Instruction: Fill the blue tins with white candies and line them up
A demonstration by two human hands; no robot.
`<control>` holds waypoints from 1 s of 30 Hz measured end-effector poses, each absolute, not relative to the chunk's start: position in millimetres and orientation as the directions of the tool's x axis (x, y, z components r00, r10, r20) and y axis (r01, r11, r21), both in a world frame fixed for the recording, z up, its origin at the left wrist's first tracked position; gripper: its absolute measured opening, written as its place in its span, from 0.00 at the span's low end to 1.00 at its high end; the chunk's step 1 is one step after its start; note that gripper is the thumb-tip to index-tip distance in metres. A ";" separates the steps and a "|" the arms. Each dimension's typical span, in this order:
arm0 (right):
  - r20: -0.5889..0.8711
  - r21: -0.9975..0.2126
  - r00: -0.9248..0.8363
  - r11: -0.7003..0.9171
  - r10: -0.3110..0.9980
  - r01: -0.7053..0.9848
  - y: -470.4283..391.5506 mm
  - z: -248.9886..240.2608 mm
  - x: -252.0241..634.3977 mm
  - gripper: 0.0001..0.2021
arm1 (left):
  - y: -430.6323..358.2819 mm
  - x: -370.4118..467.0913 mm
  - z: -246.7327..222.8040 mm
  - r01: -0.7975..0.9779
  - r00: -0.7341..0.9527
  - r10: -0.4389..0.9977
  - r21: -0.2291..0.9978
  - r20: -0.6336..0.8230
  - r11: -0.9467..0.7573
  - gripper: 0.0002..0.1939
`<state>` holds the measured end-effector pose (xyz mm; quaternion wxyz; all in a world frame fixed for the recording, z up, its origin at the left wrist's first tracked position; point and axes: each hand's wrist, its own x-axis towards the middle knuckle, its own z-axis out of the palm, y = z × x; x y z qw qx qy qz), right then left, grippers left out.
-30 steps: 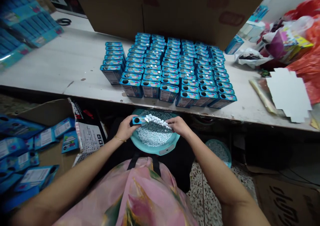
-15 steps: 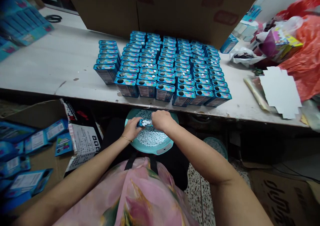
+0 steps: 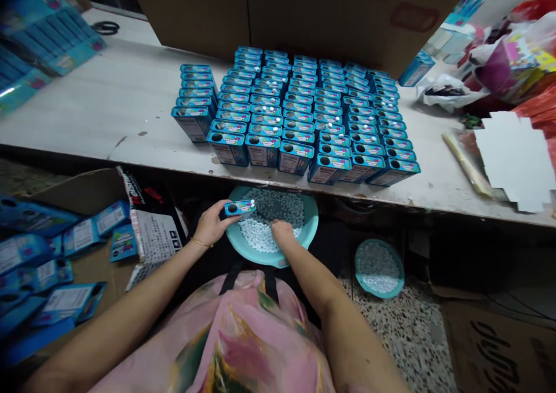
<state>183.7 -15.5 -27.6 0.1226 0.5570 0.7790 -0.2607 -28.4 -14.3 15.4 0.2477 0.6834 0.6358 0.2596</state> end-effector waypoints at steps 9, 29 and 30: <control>-0.478 -0.646 -0.406 0.002 0.779 0.764 -14.7 -66.3 205.8 0.14 | -13.1 -28.9 17.3 0.665 -0.009 1.000 0.747 0.012 -0.003 0.22; -0.441 -0.075 -0.321 0.322 0.838 0.944 4.0 126.0 175.7 0.14 | -15.5 7.5 -7.4 0.781 0.200 0.978 0.594 0.055 -0.193 0.18; -0.434 -0.069 -0.331 0.335 0.838 0.940 4.1 129.1 173.4 0.15 | -15.6 7.6 -8.2 0.785 0.200 0.978 0.589 0.053 -0.192 0.18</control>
